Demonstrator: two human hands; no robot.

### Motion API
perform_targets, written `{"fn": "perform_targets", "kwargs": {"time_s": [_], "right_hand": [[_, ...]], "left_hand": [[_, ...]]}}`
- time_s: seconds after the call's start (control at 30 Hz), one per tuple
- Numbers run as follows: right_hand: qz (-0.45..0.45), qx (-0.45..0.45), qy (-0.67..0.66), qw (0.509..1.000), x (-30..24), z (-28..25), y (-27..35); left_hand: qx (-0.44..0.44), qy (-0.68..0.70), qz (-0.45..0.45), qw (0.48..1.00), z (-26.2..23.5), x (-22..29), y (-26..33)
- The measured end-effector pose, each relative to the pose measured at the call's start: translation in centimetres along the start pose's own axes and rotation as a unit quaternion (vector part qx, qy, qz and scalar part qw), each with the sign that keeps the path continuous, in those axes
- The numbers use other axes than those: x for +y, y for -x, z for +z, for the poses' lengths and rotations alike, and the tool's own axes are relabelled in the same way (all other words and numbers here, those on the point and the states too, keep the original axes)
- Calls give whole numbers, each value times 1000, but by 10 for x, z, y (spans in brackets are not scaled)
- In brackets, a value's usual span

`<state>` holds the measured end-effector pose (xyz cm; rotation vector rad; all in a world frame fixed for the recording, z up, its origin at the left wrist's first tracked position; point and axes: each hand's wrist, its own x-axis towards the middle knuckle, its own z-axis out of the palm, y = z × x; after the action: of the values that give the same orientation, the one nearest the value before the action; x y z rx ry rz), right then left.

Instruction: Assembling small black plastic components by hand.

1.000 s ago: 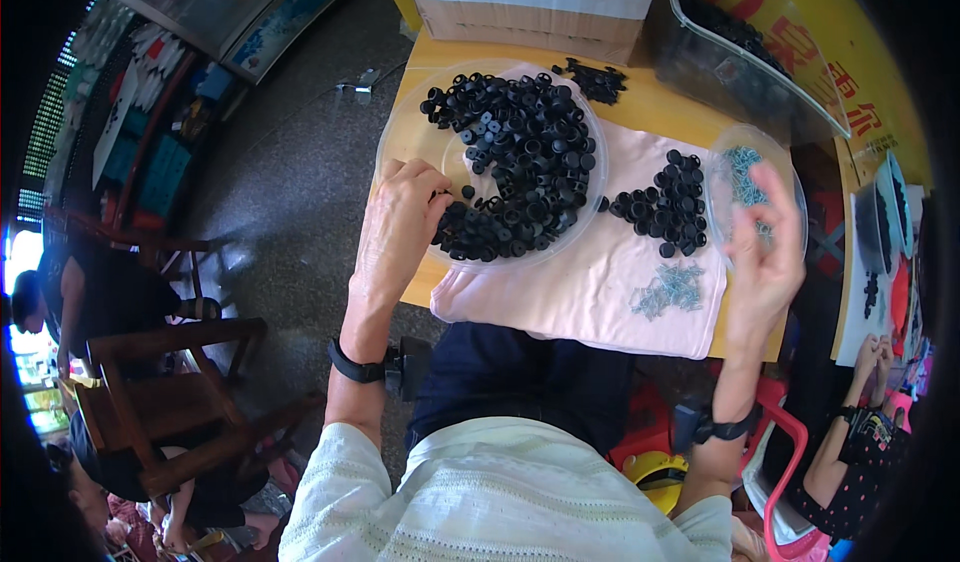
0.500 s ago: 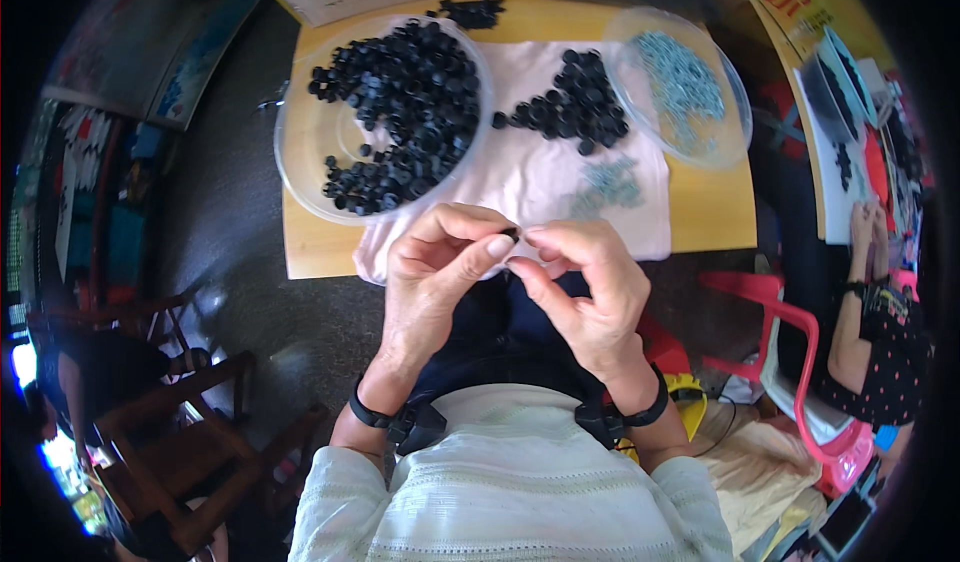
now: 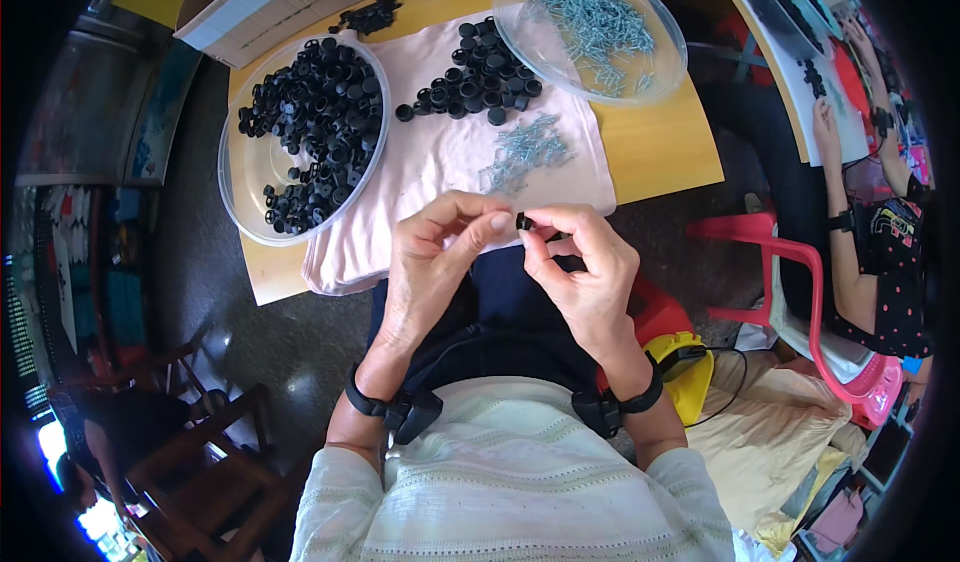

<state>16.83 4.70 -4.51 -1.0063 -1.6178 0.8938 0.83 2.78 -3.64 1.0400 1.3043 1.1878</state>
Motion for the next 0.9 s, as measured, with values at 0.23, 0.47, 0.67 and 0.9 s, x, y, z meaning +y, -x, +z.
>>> {"fn": "perform_targets", "kwargs": {"time_s": [0.23,0.47,0.67,0.9], "right_hand": [[226,-15,-282,932,8,-9,-5],[326,-48,-388,861,15,-18,-13],[357,-74,-485,795,19,-21,-15],[373,-99,-505,772,14,-14,-13]], "left_hand": [[33,-313,106,943,-10,3,-26],[39,-303,101,947,-11,0,-28],[62,-172,94,979,-18,0,-17],[20,49,69,996,-3,16,-2]]}}
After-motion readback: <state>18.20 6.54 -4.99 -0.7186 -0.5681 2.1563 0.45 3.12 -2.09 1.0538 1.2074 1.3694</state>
